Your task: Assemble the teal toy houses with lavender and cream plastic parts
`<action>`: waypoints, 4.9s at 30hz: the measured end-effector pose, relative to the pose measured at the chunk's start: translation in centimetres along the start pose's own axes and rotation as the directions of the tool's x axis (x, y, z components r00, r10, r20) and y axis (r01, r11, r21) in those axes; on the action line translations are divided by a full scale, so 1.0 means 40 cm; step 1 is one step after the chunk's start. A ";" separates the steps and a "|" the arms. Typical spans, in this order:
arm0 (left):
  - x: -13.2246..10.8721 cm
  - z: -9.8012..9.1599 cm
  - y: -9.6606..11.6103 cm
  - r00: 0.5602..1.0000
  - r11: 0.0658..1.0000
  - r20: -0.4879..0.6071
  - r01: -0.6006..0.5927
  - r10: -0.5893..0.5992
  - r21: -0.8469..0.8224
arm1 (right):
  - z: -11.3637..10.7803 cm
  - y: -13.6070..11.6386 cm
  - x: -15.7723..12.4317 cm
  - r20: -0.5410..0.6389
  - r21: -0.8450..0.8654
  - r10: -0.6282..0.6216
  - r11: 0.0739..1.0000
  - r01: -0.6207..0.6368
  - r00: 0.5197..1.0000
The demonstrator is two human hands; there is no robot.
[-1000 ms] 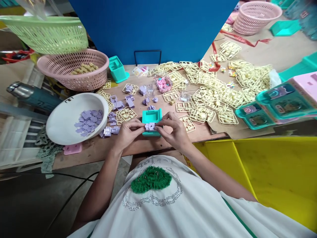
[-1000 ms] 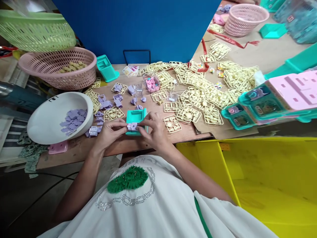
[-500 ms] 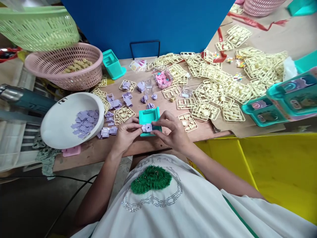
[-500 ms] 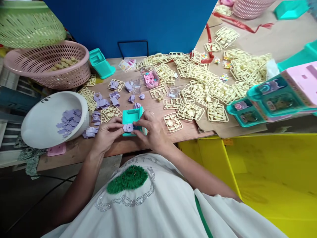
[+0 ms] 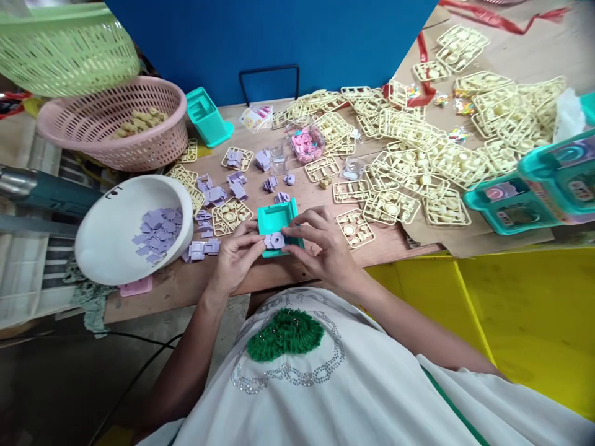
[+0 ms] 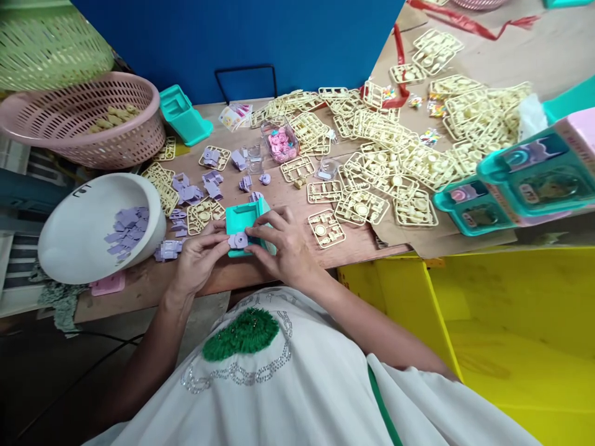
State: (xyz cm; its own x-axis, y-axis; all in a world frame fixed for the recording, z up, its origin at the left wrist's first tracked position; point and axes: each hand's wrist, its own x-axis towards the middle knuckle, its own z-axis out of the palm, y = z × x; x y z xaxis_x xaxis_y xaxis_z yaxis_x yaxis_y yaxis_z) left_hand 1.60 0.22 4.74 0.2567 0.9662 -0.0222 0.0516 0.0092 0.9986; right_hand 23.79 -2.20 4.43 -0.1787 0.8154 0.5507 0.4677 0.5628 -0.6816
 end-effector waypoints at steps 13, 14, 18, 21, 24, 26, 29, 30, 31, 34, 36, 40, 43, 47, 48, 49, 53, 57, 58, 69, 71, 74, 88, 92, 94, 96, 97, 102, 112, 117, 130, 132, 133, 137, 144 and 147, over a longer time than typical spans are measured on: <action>-0.055 0.079 0.000 0.957 0.989 -0.283 0.025 -0.065 -0.143 | -0.012 -0.014 0.000 0.024 -0.013 -0.043 0.999 0.043 0.999; -0.058 0.085 0.000 0.952 0.990 -0.299 0.019 -0.060 -0.136 | -0.009 -0.016 -0.001 0.016 -0.020 -0.051 0.998 0.051 0.999; -0.057 0.095 0.003 0.960 0.991 -0.271 0.037 -0.070 -0.126 | 0.002 -0.020 -0.002 -0.035 -0.054 -0.074 0.996 0.072 0.997; -0.054 0.096 -0.005 0.957 0.989 -0.281 0.035 -0.074 -0.144 | 0.011 -0.021 -0.004 -0.038 -0.068 -0.048 0.997 0.046 0.998; -0.062 0.101 -0.019 0.939 0.984 -0.336 0.018 -0.078 -0.178 | 0.019 -0.022 -0.012 -0.055 -0.094 -0.050 0.995 0.044 0.997; -0.073 0.104 -0.027 0.926 0.990 -0.376 -0.019 -0.035 -0.140 | 0.024 -0.022 -0.020 -0.071 -0.112 -0.055 0.993 0.047 0.996; -0.088 0.098 -0.032 0.925 0.997 -0.374 -0.078 0.069 -0.009 | 0.029 -0.022 -0.030 -0.065 -0.121 -0.026 0.992 0.018 0.998; -0.090 0.093 -0.031 0.931 0.996 -0.355 -0.086 0.090 0.026 | 0.030 -0.022 -0.032 -0.062 -0.120 -0.018 0.993 0.010 0.998; -0.089 0.087 -0.030 0.937 0.995 -0.333 -0.091 0.102 0.049 | 0.031 -0.022 -0.033 -0.061 -0.120 -0.015 0.993 0.007 0.998; -0.079 0.066 -0.026 0.955 0.990 -0.266 -0.110 0.130 0.089 | 0.033 -0.023 -0.033 -0.060 -0.124 -0.011 0.992 0.004 0.998; -0.072 0.056 -0.025 0.961 0.986 -0.233 -0.124 0.147 0.109 | 0.035 -0.024 -0.032 -0.059 -0.126 -0.005 0.992 -0.002 0.998; -0.064 0.045 -0.029 0.977 0.995 -0.196 -0.077 0.088 0.063 | 0.036 -0.021 -0.034 -0.071 -0.108 -0.025 0.994 0.017 0.997; -0.048 0.022 -0.020 0.992 0.999 -0.118 0.037 -0.042 -0.039 | 0.035 -0.015 -0.036 -0.073 -0.090 -0.056 0.995 0.049 0.996; 0.006 -0.027 0.023 0.993 0.995 0.084 0.080 -0.085 0.065 | 0.029 -0.011 -0.034 -0.051 -0.062 -0.039 0.997 0.036 0.998; 0.022 -0.038 0.036 0.985 0.990 0.150 0.062 -0.081 0.123 | 0.026 -0.010 -0.033 -0.053 -0.054 -0.046 0.998 0.044 0.998; 0.037 -0.047 0.048 0.975 0.984 0.210 0.039 -0.075 0.173 | 0.024 -0.010 -0.032 -0.054 -0.048 -0.056 0.997 0.053 0.997; 0.075 -0.060 0.072 0.951 0.961 0.306 -0.050 -0.037 0.272 | 0.015 -0.011 -0.027 -0.023 -0.020 -0.057 0.998 0.057 0.998; 0.069 -0.045 0.060 0.973 0.964 0.230 -0.057 -0.004 0.260 | 0.014 -0.012 -0.023 -0.008 0.006 -0.052 0.999 0.052 0.999; 0.063 -0.039 0.055 0.981 0.972 0.195 -0.037 -0.009 0.232 | 0.014 -0.012 -0.022 -0.010 0.013 -0.057 0.998 0.058 0.998; 0.025 -0.005 0.016 0.991 0.990 0.017 0.136 -0.136 -0.022 | 0.004 -0.013 -0.017 0.029 0.006 -0.034 0.999 0.034 0.999; 0.034 -0.013 0.021 0.988 0.990 0.064 0.139 -0.138 0.001 | 0.005 -0.013 -0.017 0.021 0.011 -0.040 0.999 0.040 0.999; 0.046 -0.017 0.030 0.982 0.988 0.105 0.156 -0.156 0.008 | 0.011 -0.014 -0.018 0.027 0.007 -0.039 0.999 0.039 0.999; 0.042 0.001 0.035 0.977 0.978 0.061 0.205 -0.204 -0.022 | 0.016 -0.007 -0.031 -0.092 -0.088 -0.125 0.989 0.117 0.988; 0.038 0.011 0.040 0.976 0.976 0.046 0.216 -0.214 -0.039 | 0.022 -0.002 -0.029 -0.075 -0.036 -0.168 0.986 0.165 0.983; 0.034 0.017 0.043 0.976 0.975 0.026 0.218 -0.217 -0.050 | 0.022 0.000 -0.024 -0.067 -0.032 -0.186 0.982 0.184 0.980; 0.029 0.022 0.047 0.977 0.975 0.005 0.215 -0.215 -0.059 | 0.020 0.002 -0.019 -0.072 -0.043 -0.209 0.978 0.206 0.975; 0.027 0.025 0.049 0.976 0.974 -0.003 0.216 -0.217 -0.067 | 0.018 0.003 -0.016 -0.076 -0.047 -0.218 0.975 0.215 0.973; 0.014 0.032 0.065 0.955 0.945 -0.005 0.294 -0.298 -0.147 | 0.010 0.008 -0.013 -0.060 -0.037 -0.226 0.974 0.225 0.972; -0.025 0.046 0.062 0.919 0.929 -0.160 0.337 -0.360 -0.157 | 0.022 0.013 -0.028 -0.049 -0.022 -0.164 0.986 0.164 0.985; -0.024 0.075 0.059 0.909 0.907 -0.143 0.353 -0.391 -0.230 | 0.032 0.012 -0.037 -0.057 0.015 -0.159 0.987 0.160 0.986; 0.022 0.032 0.074 0.922 0.896 0.186 0.377 -0.339 -0.235 | -0.096 0.084 0.106 0.536 0.084 0.335 0.892 -0.444 0.775; 0.025 0.026 0.069 0.929 0.907 0.185 0.356 -0.319 -0.224 | -0.095 0.076 0.119 0.611 0.025 0.398 0.855 -0.519 0.685; 0.023 0.026 0.065 0.938 0.912 0.161 0.340 -0.308 -0.230 | -0.092 0.068 0.120 0.598 0.002 0.435 0.839 -0.543 0.673; -0.002 0.037 0.055 0.958 0.909 0.069 0.286 -0.278 -0.303 | -0.078 0.039 0.106 0.542 -0.017 0.523 0.789 -0.614 0.657; -0.026 0.046 0.086 0.993 0.959 0.013 0.118 -0.119 -0.259 | -0.061 0.007 0.078 0.610 0.297 0.559 0.496 -0.816 0.562; -0.051 0.059 0.075 0.991 0.972 -0.114 0.042 -0.070 -0.231 | -0.041 -0.013 0.062 0.479 0.439 0.625 0.437 -0.785 0.616</action>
State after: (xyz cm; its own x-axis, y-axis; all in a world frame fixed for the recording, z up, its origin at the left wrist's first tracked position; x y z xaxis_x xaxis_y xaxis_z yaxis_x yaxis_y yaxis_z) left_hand 3.51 -2.32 7.68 0.1412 0.9862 -0.0863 -0.1624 0.1091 0.9807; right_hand 24.50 -0.69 6.95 -0.2328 0.9191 -0.3179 -0.0360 -0.3348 -0.9416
